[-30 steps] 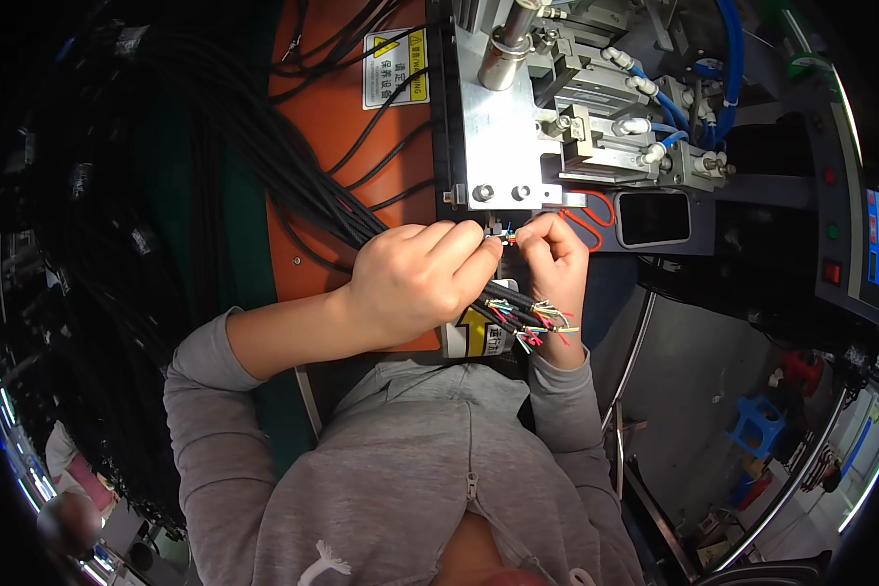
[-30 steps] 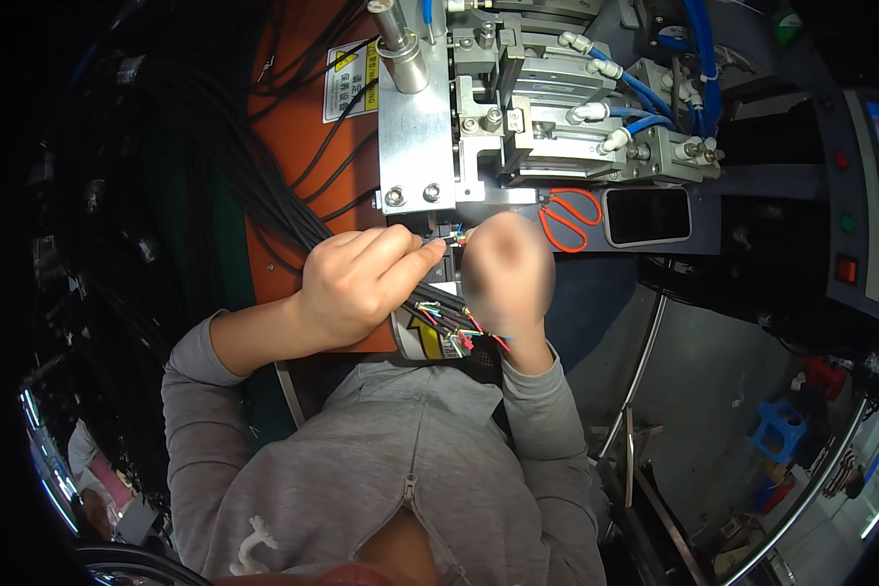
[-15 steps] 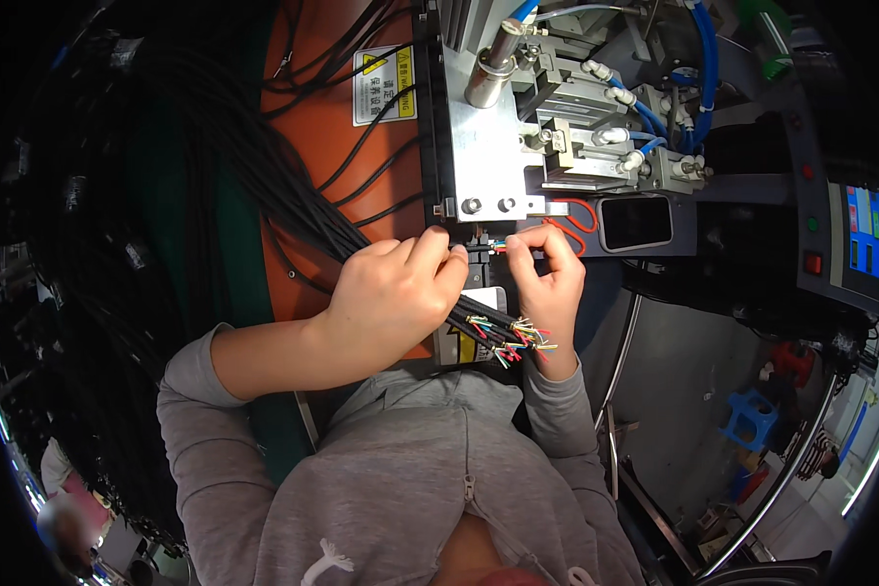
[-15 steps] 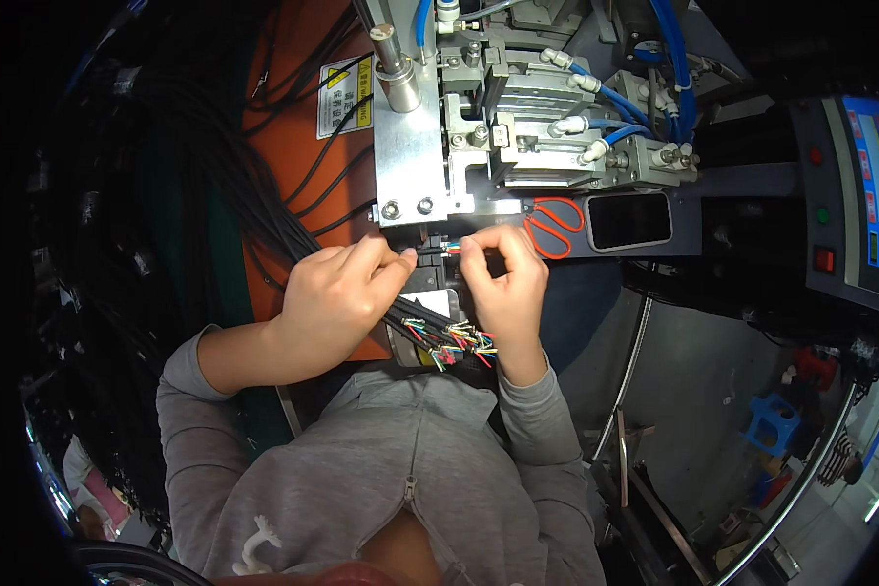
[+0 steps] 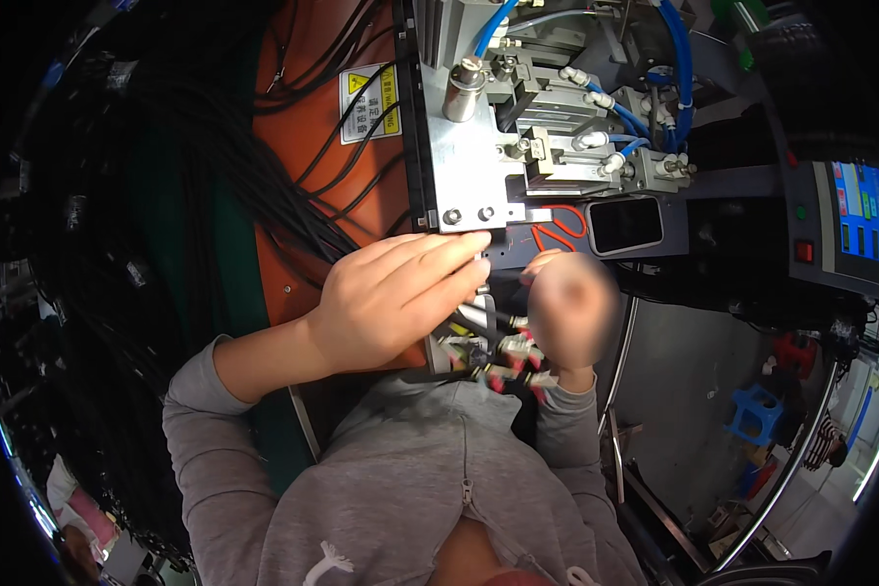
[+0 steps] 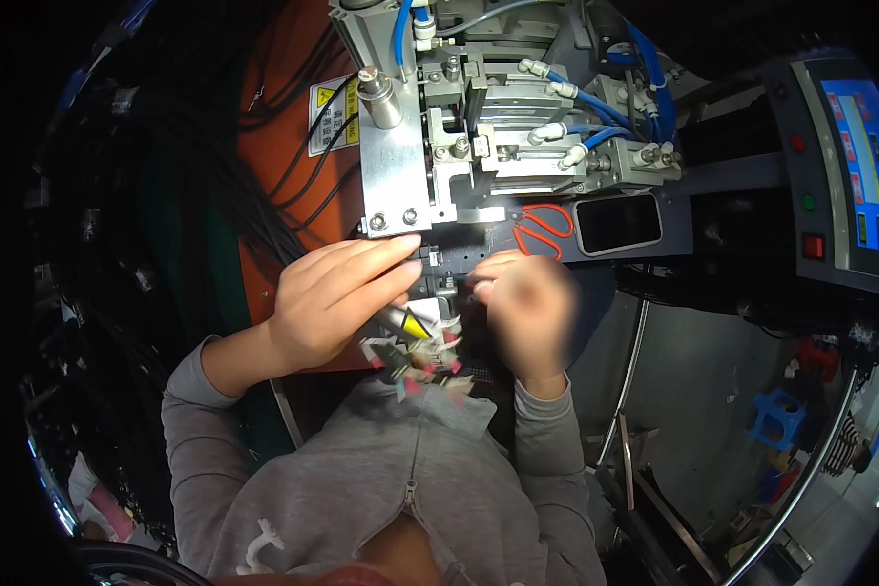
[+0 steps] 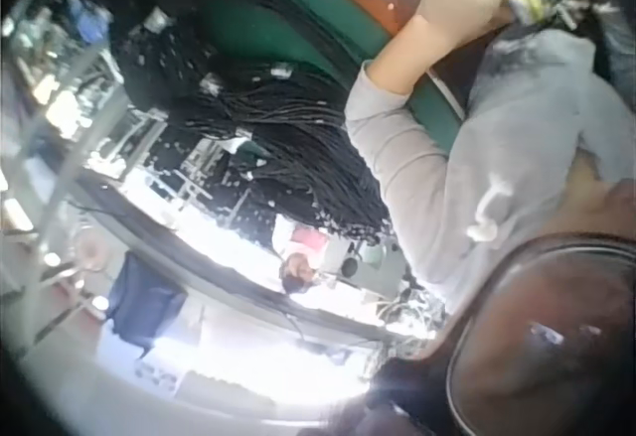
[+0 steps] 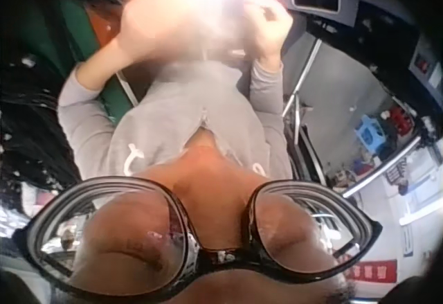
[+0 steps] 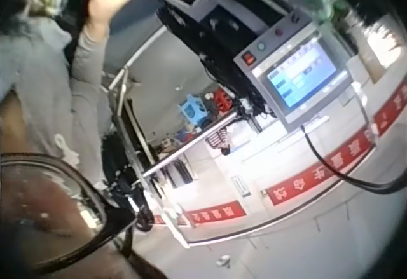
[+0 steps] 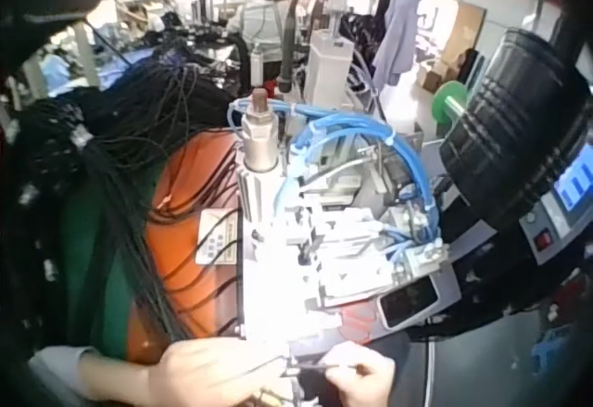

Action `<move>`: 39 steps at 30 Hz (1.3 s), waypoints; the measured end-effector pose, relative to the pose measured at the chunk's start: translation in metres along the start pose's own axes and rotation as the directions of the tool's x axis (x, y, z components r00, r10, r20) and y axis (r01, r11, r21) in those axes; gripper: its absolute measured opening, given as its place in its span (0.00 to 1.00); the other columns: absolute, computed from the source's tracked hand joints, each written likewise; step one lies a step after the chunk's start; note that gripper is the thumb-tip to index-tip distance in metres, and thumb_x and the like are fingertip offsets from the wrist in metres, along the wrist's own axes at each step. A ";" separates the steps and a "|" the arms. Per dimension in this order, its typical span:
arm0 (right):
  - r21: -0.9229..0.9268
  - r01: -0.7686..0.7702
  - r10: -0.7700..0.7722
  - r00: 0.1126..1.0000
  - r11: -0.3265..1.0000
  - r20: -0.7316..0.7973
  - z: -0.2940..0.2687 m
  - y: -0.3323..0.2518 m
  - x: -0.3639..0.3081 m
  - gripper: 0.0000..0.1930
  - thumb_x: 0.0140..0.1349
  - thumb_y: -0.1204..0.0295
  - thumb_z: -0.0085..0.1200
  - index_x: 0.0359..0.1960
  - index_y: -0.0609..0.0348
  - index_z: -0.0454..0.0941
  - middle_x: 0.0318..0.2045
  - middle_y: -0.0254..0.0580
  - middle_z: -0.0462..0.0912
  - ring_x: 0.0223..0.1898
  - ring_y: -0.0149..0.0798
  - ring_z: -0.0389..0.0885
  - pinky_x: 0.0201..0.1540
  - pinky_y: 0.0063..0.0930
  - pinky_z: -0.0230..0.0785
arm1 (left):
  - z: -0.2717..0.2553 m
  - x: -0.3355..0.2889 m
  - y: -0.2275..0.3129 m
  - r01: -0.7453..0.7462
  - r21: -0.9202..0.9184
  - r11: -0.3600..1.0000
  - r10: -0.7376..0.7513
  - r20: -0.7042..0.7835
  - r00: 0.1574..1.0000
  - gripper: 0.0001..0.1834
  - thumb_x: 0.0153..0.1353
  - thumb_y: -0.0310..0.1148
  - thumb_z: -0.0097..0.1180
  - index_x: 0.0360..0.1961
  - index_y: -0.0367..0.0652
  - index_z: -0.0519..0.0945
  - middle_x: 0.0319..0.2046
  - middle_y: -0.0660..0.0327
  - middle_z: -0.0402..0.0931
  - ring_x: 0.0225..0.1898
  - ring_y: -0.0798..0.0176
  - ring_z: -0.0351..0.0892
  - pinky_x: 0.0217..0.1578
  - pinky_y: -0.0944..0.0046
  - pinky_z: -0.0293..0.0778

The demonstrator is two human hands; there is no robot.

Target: The person repeatedly picks up black cables from a large bundle, strips the ends, and inserts the exposed wires into a crimping machine. The person then operates the machine to secure the connectors onto the wires. This process is repeated continuously throughout the video.

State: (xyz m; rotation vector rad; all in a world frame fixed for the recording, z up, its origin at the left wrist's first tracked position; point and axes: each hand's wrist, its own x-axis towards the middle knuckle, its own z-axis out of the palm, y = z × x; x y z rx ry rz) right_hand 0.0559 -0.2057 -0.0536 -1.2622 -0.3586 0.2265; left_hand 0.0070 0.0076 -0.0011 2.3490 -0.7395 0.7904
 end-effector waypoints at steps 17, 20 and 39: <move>-0.309 0.279 -0.266 0.960 0.909 0.083 0.051 -0.014 0.009 0.08 0.47 0.82 0.65 0.30 0.66 0.81 0.29 0.43 0.83 0.33 0.37 0.79 0.39 0.27 0.70 | 0.001 -0.011 0.007 0.149 -0.037 0.988 -0.149 0.015 0.989 0.09 0.51 0.31 0.59 0.32 0.38 0.77 0.22 0.65 0.70 0.21 0.67 0.73 0.18 0.69 0.68; -0.122 0.068 -0.077 0.995 0.990 -0.069 0.053 -0.015 0.010 0.07 0.45 0.83 0.66 0.27 0.63 0.81 0.26 0.40 0.82 0.30 0.37 0.78 0.37 0.25 0.69 | 0.007 -0.013 0.008 0.183 -0.045 0.982 -0.182 0.017 0.983 0.08 0.51 0.30 0.59 0.31 0.39 0.77 0.22 0.65 0.68 0.21 0.67 0.73 0.19 0.68 0.68; -0.700 0.201 -0.170 0.979 0.686 0.114 0.027 -0.009 0.014 0.04 0.50 0.81 0.59 0.27 0.64 0.78 0.25 0.43 0.79 0.29 0.40 0.76 0.36 0.29 0.68 | 0.015 -0.016 0.012 0.059 0.215 0.975 -0.104 0.208 0.973 0.17 0.46 0.29 0.56 0.41 0.40 0.82 0.21 0.69 0.67 0.20 0.72 0.67 0.17 0.72 0.63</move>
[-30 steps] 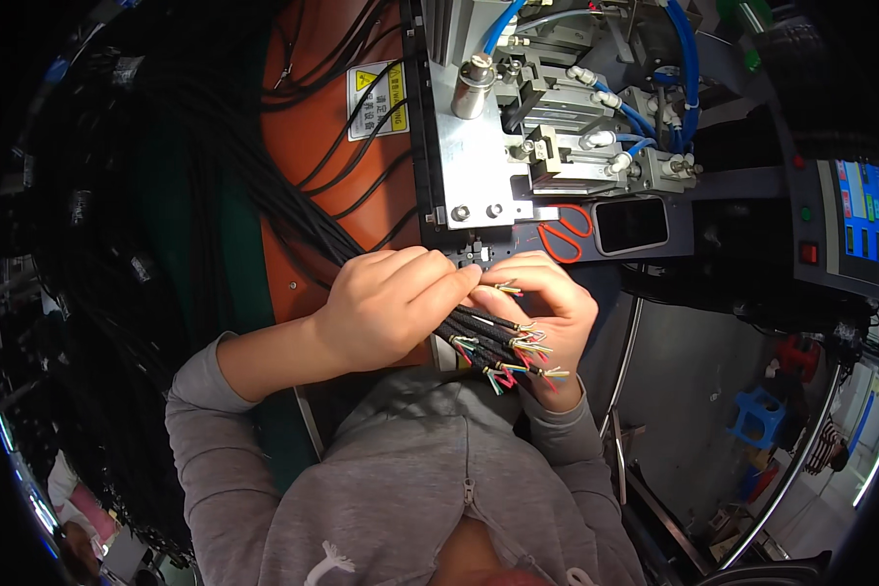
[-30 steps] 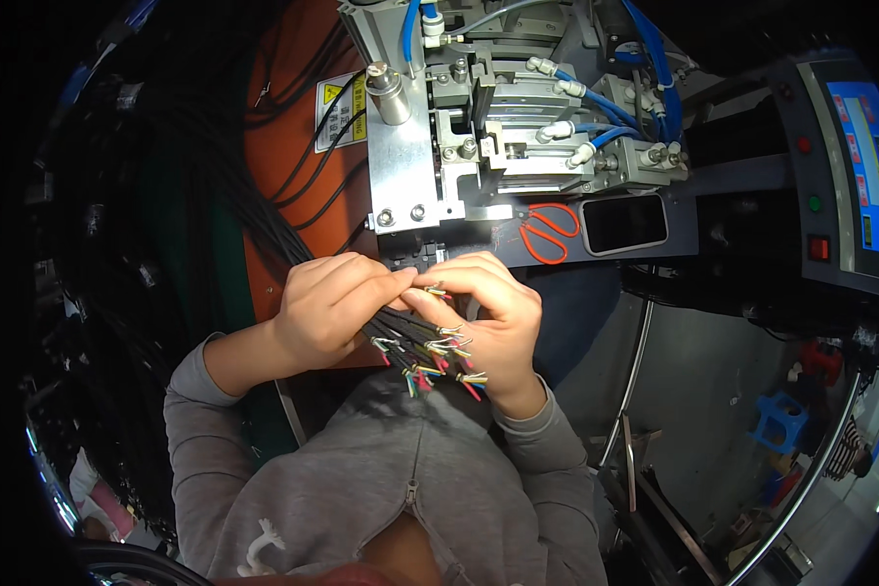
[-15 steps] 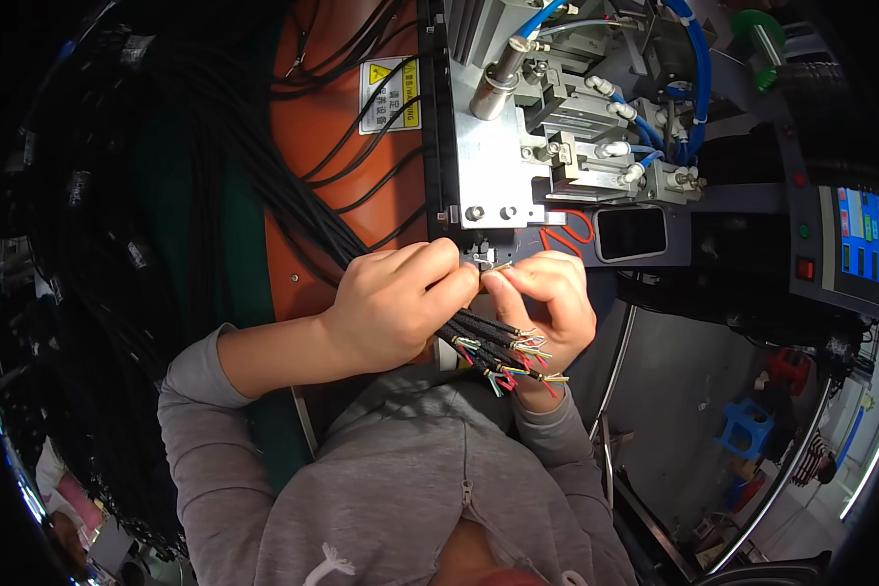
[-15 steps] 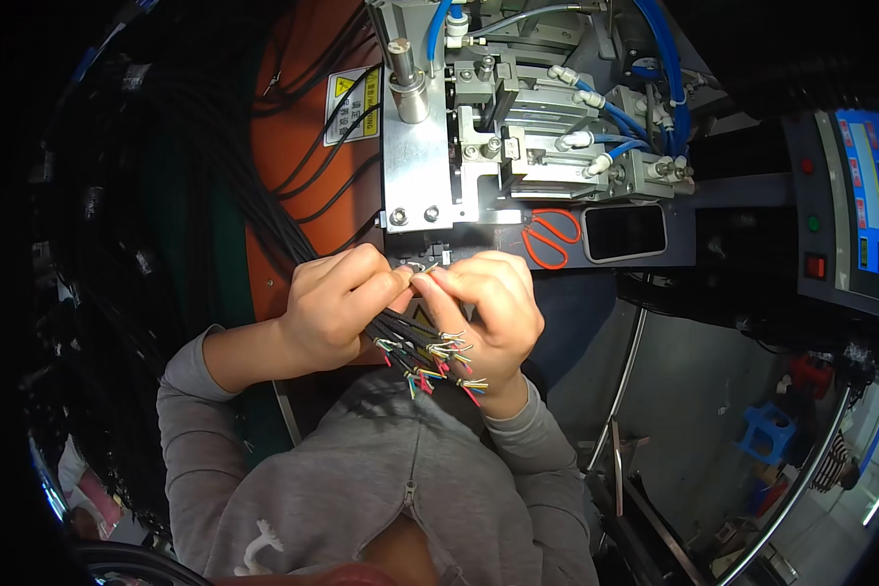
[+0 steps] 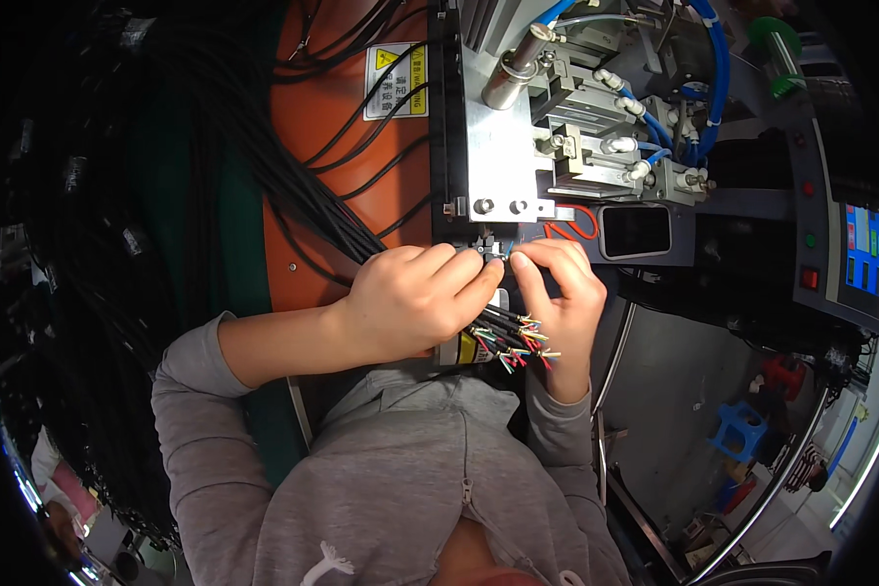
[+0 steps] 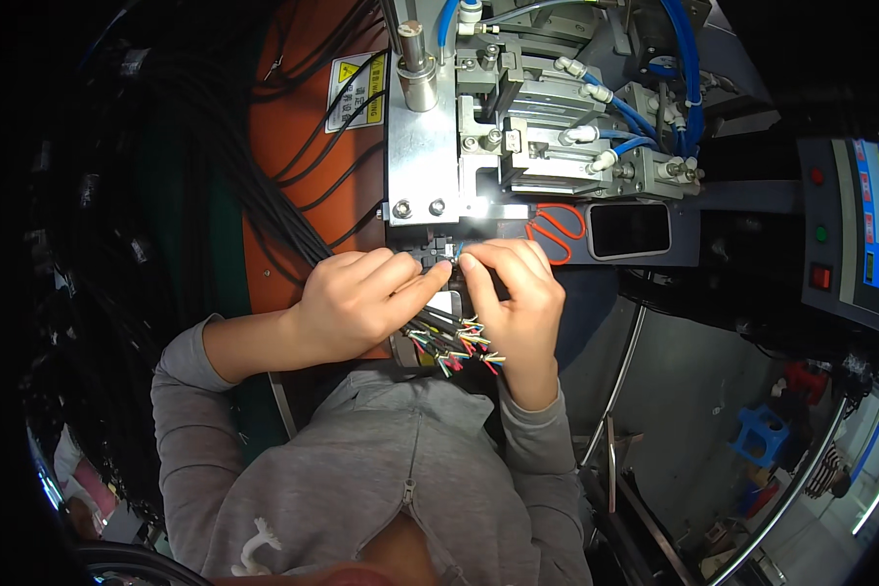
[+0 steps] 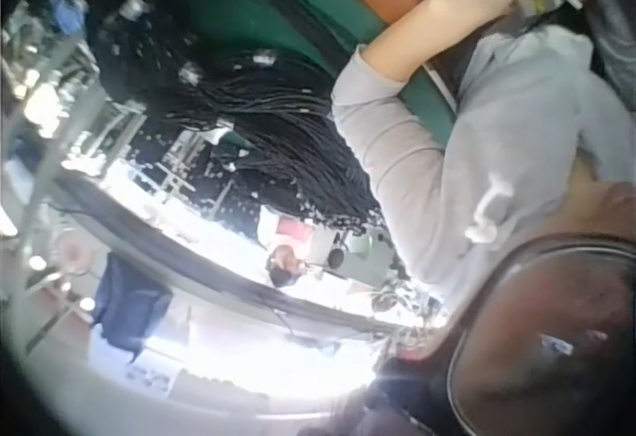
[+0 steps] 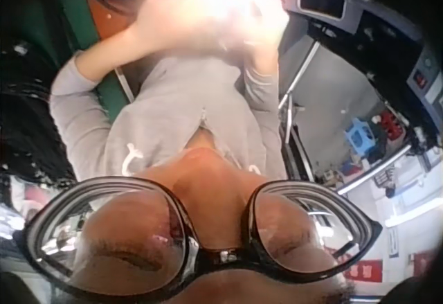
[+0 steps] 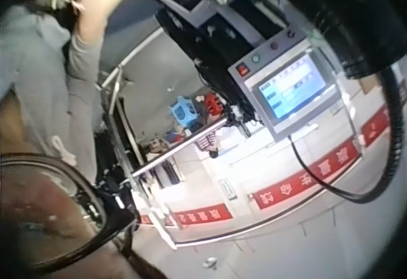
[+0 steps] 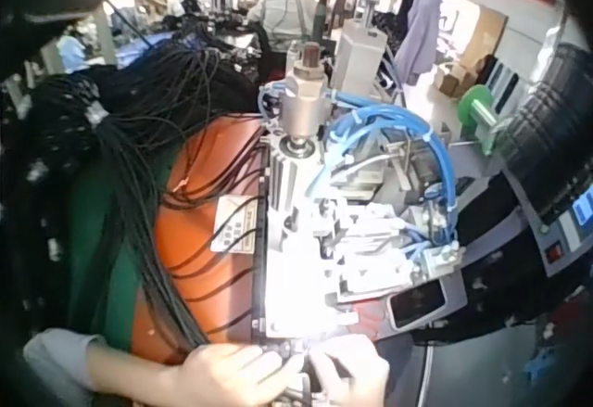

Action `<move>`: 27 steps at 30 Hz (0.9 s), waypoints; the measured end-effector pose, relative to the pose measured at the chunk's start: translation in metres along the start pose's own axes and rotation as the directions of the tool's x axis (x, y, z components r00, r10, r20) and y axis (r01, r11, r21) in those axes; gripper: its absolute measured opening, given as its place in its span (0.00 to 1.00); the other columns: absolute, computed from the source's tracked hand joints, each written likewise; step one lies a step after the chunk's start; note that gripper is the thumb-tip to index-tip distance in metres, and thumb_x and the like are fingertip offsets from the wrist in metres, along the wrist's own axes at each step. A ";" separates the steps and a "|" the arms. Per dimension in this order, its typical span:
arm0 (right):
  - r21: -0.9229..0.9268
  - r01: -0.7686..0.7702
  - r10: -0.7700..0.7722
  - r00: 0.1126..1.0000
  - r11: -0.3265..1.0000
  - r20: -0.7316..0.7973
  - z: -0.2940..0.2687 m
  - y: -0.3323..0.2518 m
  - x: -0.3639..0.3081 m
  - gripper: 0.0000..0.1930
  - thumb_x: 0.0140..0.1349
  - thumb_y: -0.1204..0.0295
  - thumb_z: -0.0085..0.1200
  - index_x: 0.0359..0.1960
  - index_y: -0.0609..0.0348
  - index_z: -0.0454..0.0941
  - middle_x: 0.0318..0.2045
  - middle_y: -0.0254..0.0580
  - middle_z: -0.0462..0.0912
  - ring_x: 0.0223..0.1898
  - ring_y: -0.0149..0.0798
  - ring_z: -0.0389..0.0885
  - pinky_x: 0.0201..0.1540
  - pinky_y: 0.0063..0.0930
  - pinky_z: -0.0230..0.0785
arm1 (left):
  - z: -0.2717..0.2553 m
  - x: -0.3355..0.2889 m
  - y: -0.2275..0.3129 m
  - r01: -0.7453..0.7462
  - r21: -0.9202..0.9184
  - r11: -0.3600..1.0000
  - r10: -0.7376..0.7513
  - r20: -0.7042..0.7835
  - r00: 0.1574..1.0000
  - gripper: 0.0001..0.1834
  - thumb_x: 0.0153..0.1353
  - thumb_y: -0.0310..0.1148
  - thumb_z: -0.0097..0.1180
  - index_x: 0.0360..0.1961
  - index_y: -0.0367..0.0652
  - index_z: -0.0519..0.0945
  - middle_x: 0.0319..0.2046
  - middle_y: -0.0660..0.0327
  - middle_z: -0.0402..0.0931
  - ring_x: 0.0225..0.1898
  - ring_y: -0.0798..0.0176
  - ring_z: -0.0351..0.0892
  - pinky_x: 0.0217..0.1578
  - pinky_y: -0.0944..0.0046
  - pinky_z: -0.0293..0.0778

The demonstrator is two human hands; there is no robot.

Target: The person repeatedly picks up black cables from a large bundle, strips the ends, and inserts the exposed wires into a crimping machine. The person then operates the machine to secure the connectors onto the wires. This process is repeated continuously throughout the video.

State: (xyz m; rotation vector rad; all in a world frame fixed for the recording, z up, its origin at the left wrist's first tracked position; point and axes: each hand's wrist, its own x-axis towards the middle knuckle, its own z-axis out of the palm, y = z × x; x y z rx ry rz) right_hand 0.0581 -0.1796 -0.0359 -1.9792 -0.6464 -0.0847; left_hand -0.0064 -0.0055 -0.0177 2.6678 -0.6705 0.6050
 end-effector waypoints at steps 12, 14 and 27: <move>0.142 -0.103 0.111 0.992 0.985 -0.054 0.022 0.016 -0.006 0.03 0.52 0.81 0.56 0.24 0.64 0.74 0.21 0.37 0.73 0.25 0.32 0.70 0.30 0.24 0.62 | 0.002 0.002 0.004 0.092 0.090 0.992 -0.096 0.035 0.995 0.14 0.48 0.27 0.57 0.39 0.43 0.82 0.20 0.68 0.63 0.18 0.73 0.68 0.17 0.72 0.64; 0.410 -0.359 0.370 0.927 0.838 0.055 0.026 0.023 -0.012 0.03 0.54 0.81 0.53 0.25 0.64 0.73 0.22 0.33 0.73 0.27 0.26 0.69 0.30 0.20 0.61 | 0.002 0.002 0.002 0.092 0.066 0.994 -0.093 0.015 0.996 0.14 0.47 0.27 0.57 0.39 0.42 0.82 0.20 0.67 0.65 0.19 0.73 0.69 0.17 0.72 0.65; 0.564 -0.329 0.354 0.933 0.757 0.068 0.014 0.024 -0.012 0.03 0.57 0.81 0.57 0.33 0.65 0.76 0.27 0.32 0.76 0.31 0.22 0.71 0.33 0.16 0.63 | -0.009 -0.001 0.002 0.110 0.193 0.975 -0.132 0.106 0.986 0.11 0.44 0.27 0.57 0.31 0.36 0.79 0.24 0.65 0.68 0.22 0.72 0.71 0.22 0.75 0.68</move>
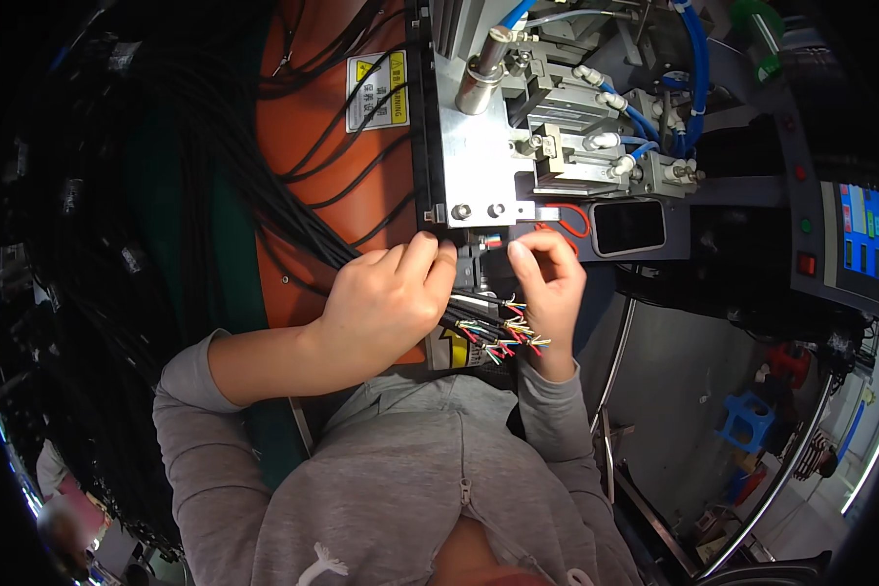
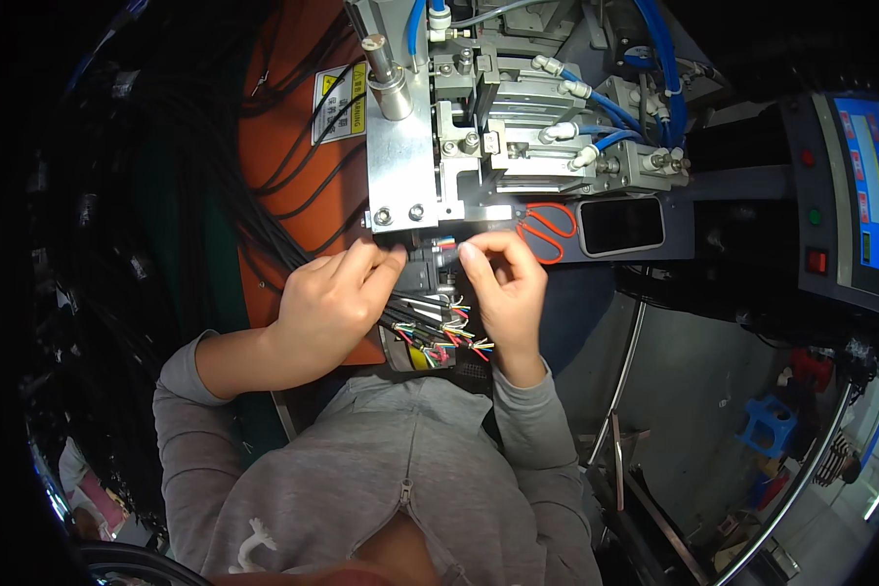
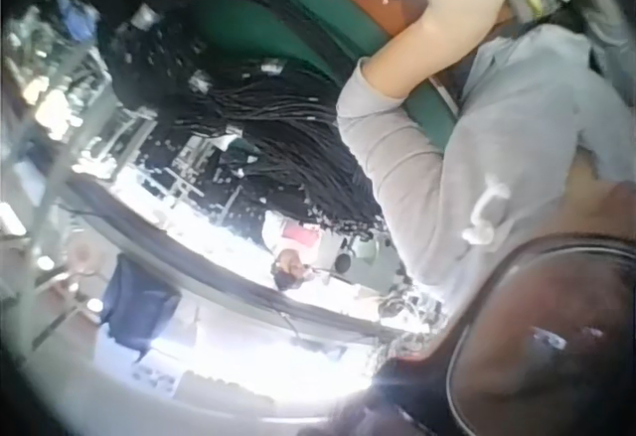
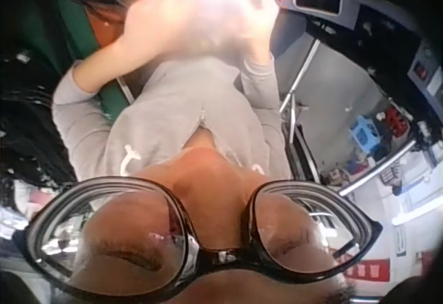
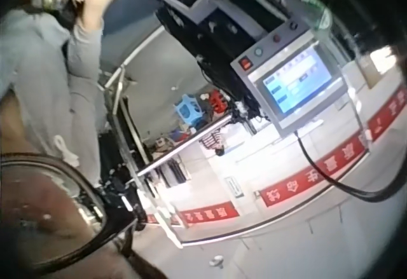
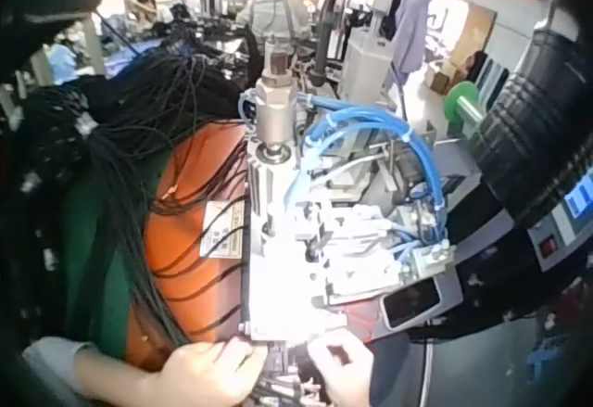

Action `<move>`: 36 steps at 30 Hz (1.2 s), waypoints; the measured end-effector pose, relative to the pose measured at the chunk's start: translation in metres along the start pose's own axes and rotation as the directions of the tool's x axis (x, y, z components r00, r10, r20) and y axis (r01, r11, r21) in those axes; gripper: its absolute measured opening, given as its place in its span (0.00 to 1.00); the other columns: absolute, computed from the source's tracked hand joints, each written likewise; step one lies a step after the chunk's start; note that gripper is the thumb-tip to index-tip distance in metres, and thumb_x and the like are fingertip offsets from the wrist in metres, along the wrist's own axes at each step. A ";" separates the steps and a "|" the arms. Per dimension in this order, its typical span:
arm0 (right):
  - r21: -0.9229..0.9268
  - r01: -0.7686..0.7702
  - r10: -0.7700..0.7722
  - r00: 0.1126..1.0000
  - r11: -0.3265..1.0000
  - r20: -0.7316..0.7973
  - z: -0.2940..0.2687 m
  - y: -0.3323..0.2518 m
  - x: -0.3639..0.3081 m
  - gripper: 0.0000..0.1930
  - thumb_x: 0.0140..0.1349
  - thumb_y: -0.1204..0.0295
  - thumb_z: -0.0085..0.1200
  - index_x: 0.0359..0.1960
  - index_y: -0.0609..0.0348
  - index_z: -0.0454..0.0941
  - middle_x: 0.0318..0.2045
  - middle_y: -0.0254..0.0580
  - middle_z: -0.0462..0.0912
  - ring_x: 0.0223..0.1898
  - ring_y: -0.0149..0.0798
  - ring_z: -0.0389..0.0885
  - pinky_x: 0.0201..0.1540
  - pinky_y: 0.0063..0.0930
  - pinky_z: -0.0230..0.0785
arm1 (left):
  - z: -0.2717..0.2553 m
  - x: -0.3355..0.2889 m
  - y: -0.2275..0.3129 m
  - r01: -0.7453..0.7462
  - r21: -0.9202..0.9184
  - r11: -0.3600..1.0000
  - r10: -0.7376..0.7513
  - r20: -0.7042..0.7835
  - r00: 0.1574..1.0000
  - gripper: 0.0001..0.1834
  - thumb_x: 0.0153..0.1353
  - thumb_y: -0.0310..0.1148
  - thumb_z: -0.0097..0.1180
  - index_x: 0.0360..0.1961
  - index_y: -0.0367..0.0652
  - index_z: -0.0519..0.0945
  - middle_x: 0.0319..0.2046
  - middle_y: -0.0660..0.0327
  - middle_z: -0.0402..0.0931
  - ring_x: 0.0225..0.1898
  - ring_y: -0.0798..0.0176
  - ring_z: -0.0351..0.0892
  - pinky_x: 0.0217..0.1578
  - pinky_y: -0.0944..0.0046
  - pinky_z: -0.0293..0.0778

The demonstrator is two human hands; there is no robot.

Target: The person repeatedly picks up black cables from a large bundle, strips the ends, and inserts the exposed wires into a crimping machine. The person then operates the machine to secure the connectors onto the wires. This process is repeated continuously throughout the video.

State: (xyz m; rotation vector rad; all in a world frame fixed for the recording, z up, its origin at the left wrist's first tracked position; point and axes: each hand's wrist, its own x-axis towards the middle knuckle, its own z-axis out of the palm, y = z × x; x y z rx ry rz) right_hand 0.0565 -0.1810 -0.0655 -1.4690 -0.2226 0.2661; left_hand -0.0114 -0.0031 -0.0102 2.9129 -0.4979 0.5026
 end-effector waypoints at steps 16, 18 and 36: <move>0.372 0.211 -0.263 0.960 0.904 0.093 0.013 -0.032 -0.005 0.16 0.47 0.90 0.61 0.38 0.67 0.73 0.34 0.47 0.78 0.36 0.35 0.78 0.40 0.25 0.72 | -0.002 0.009 -0.011 -0.165 -0.439 0.883 0.066 -0.231 0.971 0.16 0.47 0.30 0.65 0.38 0.36 0.81 0.24 0.60 0.77 0.22 0.64 0.77 0.20 0.68 0.71; 0.366 0.188 -0.206 0.978 0.911 0.010 0.022 -0.031 -0.007 0.12 0.49 0.87 0.61 0.35 0.67 0.75 0.34 0.46 0.78 0.36 0.34 0.77 0.39 0.23 0.71 | -0.002 0.009 -0.008 -0.131 -0.459 0.879 0.015 -0.248 0.969 0.14 0.48 0.28 0.65 0.37 0.36 0.80 0.25 0.59 0.77 0.22 0.64 0.77 0.19 0.67 0.71; -0.239 0.057 -0.023 0.990 0.969 0.142 -0.001 -0.044 -0.003 0.06 0.53 0.79 0.61 0.27 0.63 0.75 0.27 0.37 0.76 0.31 0.30 0.73 0.37 0.23 0.65 | 0.009 0.003 -0.007 -0.093 -0.393 0.915 0.032 -0.158 0.987 0.10 0.48 0.27 0.60 0.34 0.38 0.79 0.24 0.62 0.73 0.22 0.66 0.74 0.17 0.67 0.68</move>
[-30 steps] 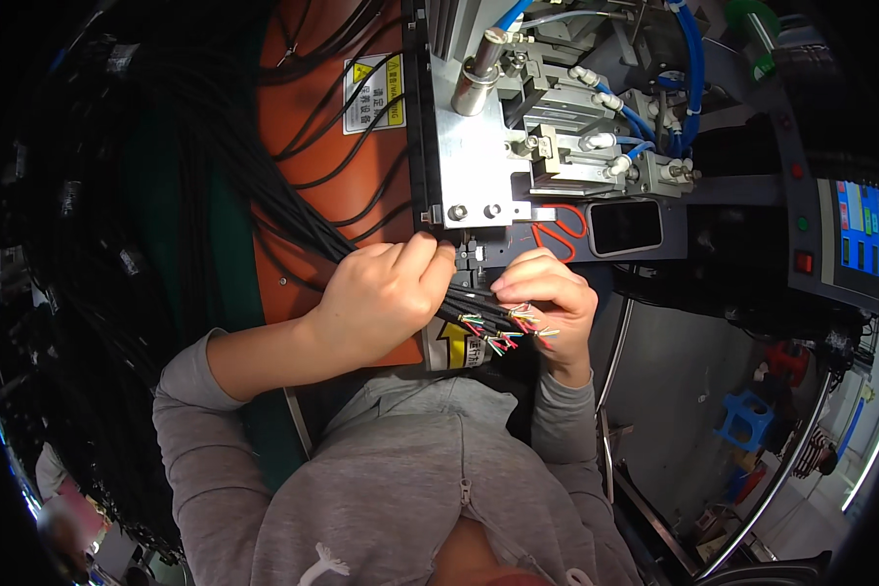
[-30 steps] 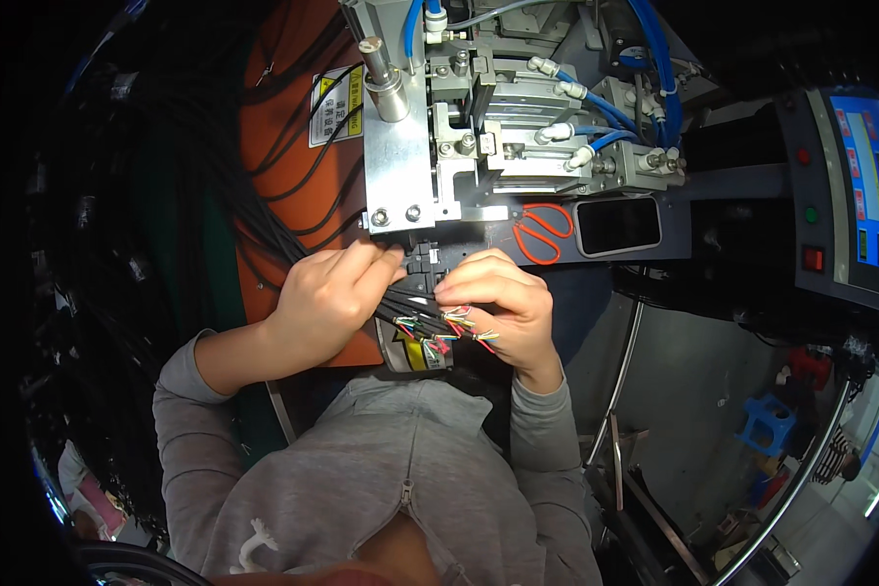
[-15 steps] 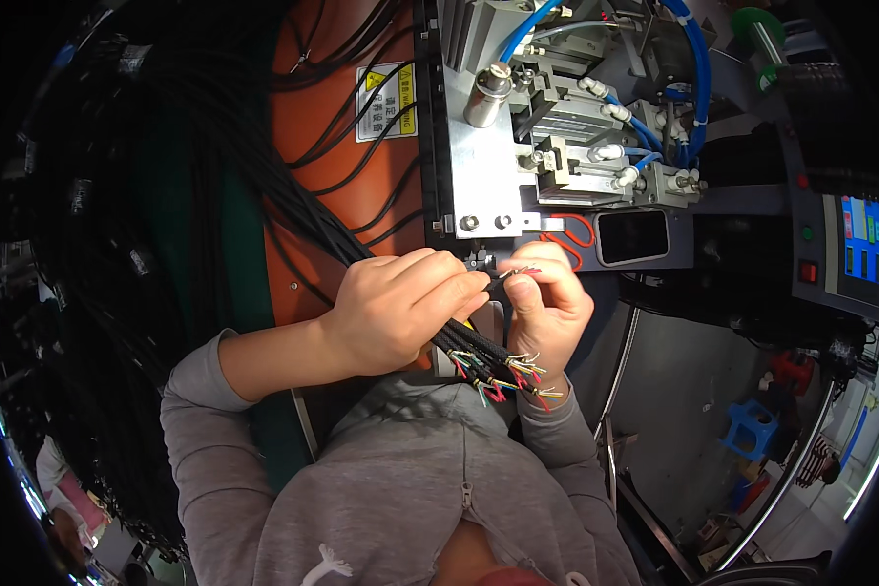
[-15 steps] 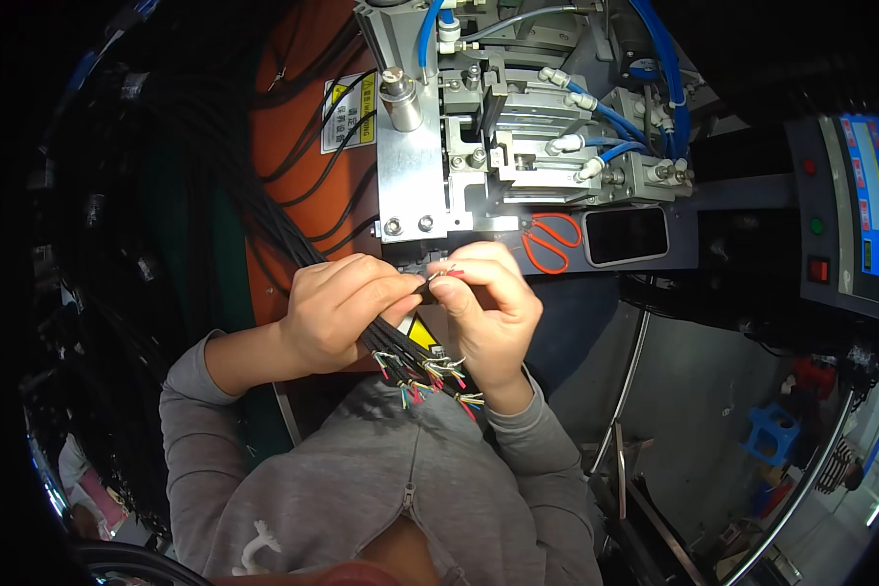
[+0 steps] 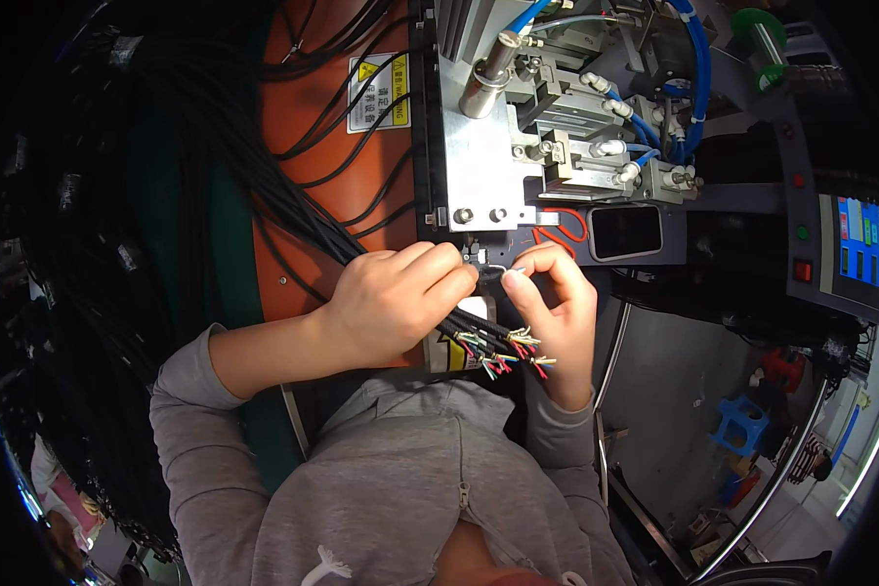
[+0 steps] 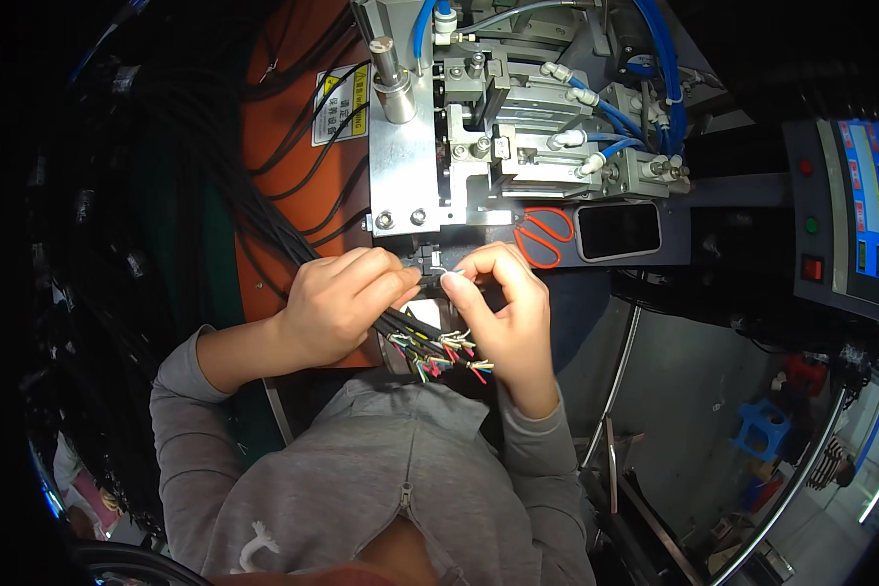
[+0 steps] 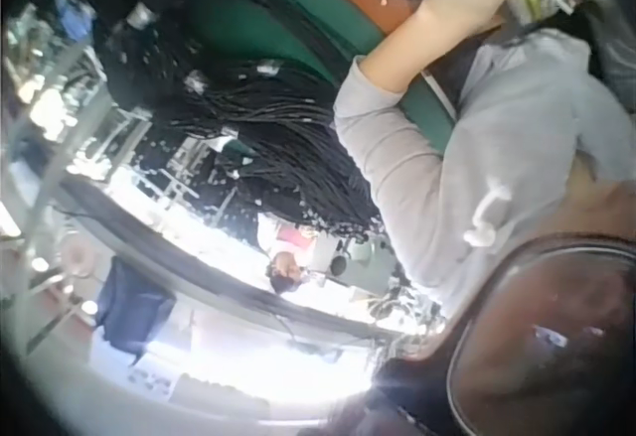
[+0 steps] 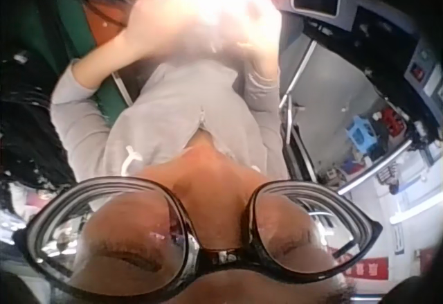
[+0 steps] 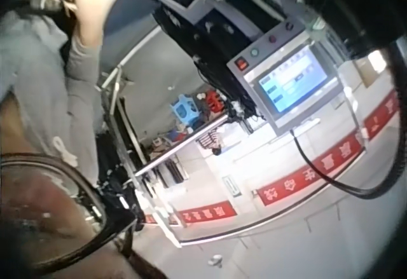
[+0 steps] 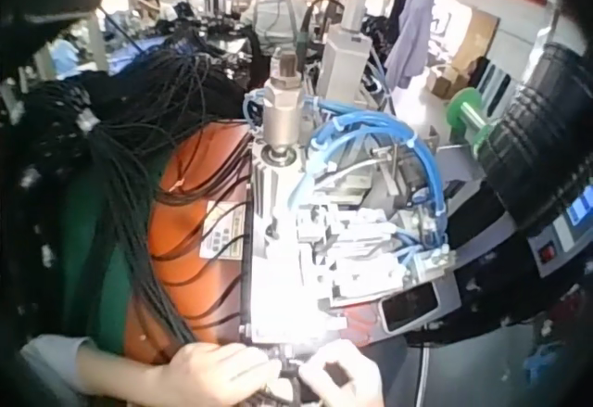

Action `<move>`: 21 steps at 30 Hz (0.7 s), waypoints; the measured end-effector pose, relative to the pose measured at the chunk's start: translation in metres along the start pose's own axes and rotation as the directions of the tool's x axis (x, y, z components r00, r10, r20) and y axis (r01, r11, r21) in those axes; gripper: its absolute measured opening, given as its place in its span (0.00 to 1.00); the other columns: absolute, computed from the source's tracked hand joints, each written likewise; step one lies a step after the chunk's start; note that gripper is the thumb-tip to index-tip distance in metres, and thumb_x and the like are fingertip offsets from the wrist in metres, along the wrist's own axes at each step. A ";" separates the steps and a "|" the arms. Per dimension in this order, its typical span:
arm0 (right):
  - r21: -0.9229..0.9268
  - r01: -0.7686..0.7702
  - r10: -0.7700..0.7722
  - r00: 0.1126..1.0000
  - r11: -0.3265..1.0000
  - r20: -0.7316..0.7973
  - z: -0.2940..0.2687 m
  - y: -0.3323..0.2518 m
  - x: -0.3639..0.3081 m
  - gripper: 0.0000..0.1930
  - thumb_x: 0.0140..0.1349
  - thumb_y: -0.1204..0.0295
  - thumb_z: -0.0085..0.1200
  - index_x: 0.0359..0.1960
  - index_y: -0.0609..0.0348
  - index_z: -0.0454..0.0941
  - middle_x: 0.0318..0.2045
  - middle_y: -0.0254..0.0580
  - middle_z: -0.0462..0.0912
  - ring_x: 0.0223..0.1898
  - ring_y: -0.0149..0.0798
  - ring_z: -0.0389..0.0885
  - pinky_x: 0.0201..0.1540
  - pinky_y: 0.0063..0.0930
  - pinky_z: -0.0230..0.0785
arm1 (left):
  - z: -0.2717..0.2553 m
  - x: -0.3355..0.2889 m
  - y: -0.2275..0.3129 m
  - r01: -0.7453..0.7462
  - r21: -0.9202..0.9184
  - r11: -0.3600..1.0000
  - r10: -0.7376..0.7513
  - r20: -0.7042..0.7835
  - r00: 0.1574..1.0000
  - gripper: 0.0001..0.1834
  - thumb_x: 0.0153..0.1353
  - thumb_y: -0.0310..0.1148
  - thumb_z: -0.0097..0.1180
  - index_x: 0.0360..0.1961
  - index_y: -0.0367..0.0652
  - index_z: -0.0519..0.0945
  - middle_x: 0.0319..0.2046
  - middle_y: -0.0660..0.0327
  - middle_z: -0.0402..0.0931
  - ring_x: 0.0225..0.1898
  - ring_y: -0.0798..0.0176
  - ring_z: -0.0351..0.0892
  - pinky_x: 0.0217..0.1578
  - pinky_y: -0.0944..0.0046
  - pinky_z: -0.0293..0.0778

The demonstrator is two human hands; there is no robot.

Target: The person repeatedly picks up black cables from a large bundle, strips the ends, and inserts the exposed wires into a crimping machine. The person then operates the machine to secure the connectors onto the wires. This process is repeated continuously throughout the video.

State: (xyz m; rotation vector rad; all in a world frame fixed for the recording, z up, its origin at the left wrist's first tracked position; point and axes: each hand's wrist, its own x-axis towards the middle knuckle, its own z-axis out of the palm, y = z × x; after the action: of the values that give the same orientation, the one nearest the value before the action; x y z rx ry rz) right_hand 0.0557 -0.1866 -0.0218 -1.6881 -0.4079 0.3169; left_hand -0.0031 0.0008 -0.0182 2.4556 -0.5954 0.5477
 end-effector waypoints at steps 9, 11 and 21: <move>-0.134 0.107 -0.124 0.985 0.985 -0.123 0.004 0.013 -0.002 0.03 0.54 0.82 0.59 0.30 0.67 0.78 0.28 0.42 0.81 0.32 0.32 0.76 0.37 0.24 0.68 | -0.003 -0.002 0.009 -0.070 0.166 0.984 0.059 0.070 0.996 0.22 0.43 0.29 0.56 0.44 0.41 0.81 0.23 0.69 0.70 0.22 0.71 0.70 0.18 0.72 0.64; -0.299 0.202 -0.245 0.963 0.933 -0.114 0.010 0.014 0.003 0.03 0.52 0.81 0.59 0.28 0.66 0.79 0.26 0.44 0.81 0.30 0.39 0.78 0.36 0.27 0.69 | 0.000 -0.004 0.011 -0.048 0.235 0.971 0.029 0.084 0.996 0.22 0.43 0.29 0.56 0.45 0.42 0.81 0.22 0.70 0.66 0.21 0.72 0.67 0.17 0.73 0.63; -0.507 0.318 -0.406 0.912 0.801 -0.068 0.022 0.022 0.007 0.05 0.48 0.82 0.57 0.22 0.61 0.73 0.21 0.40 0.74 0.25 0.42 0.71 0.31 0.30 0.65 | 0.001 -0.004 0.016 0.044 0.378 0.925 -0.099 0.128 0.987 0.21 0.45 0.30 0.56 0.45 0.47 0.82 0.23 0.69 0.61 0.20 0.74 0.65 0.16 0.74 0.60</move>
State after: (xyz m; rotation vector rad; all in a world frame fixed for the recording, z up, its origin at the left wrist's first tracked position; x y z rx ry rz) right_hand 0.0547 -0.1671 -0.0469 -2.0587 -0.7140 -0.2456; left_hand -0.0144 -0.0108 -0.0142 2.8868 -0.4896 0.4929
